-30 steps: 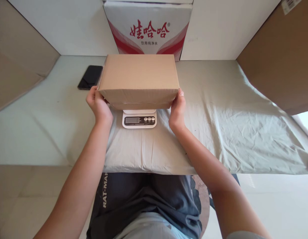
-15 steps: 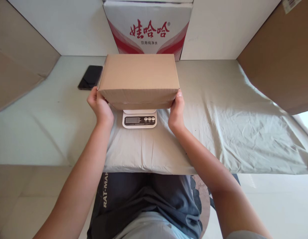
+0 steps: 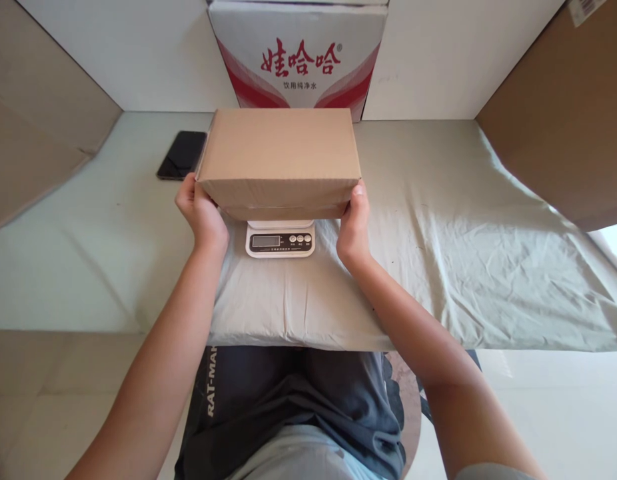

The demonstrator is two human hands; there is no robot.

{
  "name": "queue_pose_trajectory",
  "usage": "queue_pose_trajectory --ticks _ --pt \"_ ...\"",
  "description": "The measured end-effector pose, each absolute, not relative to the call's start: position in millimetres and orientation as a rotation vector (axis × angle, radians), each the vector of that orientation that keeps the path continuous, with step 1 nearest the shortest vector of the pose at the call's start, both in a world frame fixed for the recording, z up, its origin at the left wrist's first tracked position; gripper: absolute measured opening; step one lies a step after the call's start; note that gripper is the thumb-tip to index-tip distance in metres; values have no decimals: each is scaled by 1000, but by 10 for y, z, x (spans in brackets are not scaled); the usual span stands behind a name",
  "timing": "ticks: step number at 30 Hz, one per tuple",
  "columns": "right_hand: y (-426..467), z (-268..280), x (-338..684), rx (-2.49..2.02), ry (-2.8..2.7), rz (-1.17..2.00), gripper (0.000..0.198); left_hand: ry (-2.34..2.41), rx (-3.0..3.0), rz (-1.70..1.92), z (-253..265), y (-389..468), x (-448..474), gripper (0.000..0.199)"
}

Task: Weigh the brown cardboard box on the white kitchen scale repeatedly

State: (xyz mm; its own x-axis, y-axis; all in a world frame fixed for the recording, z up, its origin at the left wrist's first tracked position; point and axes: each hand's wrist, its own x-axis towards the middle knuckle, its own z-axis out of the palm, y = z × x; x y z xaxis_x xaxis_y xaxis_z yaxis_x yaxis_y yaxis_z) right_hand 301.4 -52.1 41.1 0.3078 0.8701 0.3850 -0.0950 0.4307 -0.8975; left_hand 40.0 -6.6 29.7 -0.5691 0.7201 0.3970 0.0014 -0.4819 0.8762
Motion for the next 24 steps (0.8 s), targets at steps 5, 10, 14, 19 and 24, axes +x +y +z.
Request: queue_pose_trajectory --ticks 5,10,14,19,24 --pt "-525 411 3015 -913 -1079 758 66 1248 1097 2093 302 -64 399 54" --pt "-517 429 3027 -915 -1079 745 65 1271 1070 2095 317 -69 412 53" --pt "-526 422 3017 -930 -1114 743 66 1296 1079 2082 343 -88 423 54" --pt "-519 382 3011 -928 -1128 740 64 1255 1065 2086 363 -115 431 54" --pt "-540 414 3003 -943 -1111 768 66 1274 1061 2088 385 -126 444 57"
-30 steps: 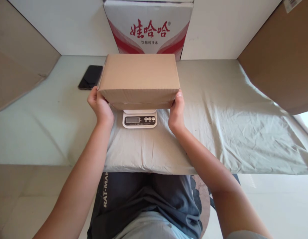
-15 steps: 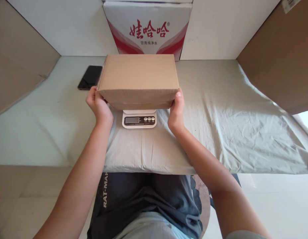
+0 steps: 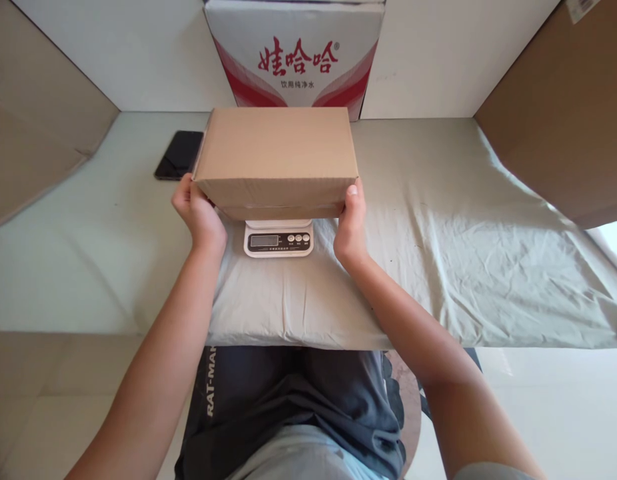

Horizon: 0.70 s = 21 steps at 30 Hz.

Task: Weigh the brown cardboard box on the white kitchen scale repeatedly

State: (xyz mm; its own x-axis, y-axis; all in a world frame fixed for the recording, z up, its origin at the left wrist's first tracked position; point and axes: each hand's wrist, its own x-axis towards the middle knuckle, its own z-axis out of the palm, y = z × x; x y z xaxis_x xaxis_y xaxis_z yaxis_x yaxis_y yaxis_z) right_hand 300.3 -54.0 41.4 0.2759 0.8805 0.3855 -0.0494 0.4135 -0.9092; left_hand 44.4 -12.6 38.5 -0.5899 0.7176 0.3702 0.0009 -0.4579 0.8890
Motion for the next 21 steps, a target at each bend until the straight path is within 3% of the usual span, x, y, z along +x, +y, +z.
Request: queue_pose_trajectory --ticks 21 --pt "-526 364 3003 -978 -1094 801 71 1286 1065 2070 374 -113 455 63"
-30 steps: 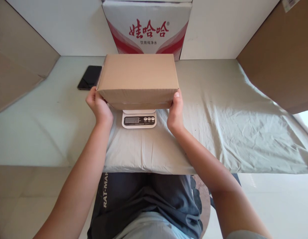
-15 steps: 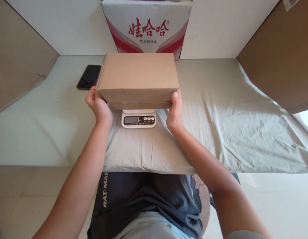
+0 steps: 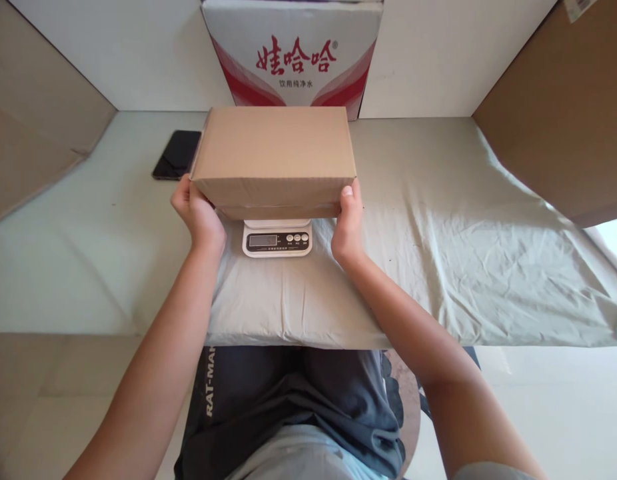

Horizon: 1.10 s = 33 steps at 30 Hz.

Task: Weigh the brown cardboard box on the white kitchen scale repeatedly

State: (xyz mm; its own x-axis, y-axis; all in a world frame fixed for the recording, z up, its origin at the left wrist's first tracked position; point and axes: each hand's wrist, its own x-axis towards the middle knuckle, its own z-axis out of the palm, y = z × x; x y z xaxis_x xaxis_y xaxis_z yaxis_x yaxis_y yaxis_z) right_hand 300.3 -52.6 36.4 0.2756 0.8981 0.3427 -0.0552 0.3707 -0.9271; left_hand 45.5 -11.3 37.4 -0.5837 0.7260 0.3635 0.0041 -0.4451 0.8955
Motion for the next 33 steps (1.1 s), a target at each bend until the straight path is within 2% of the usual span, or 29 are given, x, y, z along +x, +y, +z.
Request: queue_pose_trajectory --ticks 11,33 --pt "-548 454 3015 -964 -1125 776 67 1352 1017 2067 382 -95 418 60" --pt "-504 503 3084 -992 -1102 756 83 1421 991 2013 417 -115 403 64"
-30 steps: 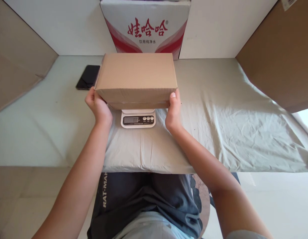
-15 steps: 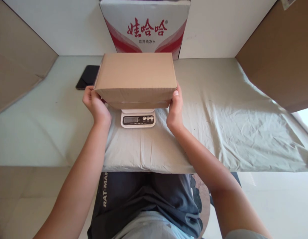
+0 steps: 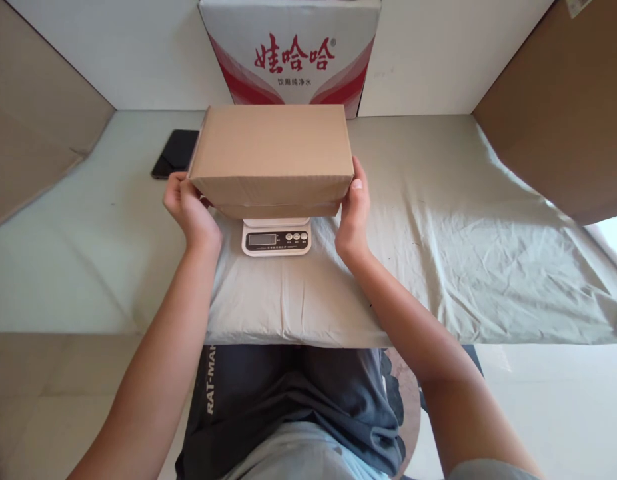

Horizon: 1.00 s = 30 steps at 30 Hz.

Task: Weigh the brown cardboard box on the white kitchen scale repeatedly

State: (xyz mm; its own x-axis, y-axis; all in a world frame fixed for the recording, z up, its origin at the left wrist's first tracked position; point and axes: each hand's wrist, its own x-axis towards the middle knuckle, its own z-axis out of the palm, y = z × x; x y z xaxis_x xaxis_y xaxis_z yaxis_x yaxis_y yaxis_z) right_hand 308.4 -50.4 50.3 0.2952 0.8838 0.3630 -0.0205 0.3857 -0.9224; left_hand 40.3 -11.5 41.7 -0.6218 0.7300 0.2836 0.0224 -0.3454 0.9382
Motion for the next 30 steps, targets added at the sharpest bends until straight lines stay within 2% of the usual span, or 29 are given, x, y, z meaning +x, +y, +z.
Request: queue_pose_trajectory --ticks 12,20,25,30 --pt "-530 492 3041 -969 -1090 765 75 1390 1006 2020 385 -137 389 59" --pt "-519 422 3040 -944 -1153 757 68 1392 1023 1991 461 -204 460 63" --pt "-507 444 3008 -928 -1141 772 65 1329 1026 2001 396 -180 431 55" --pt "-465 562 2969 -920 -1175 776 70 1274 1022 2003 395 -154 397 45"
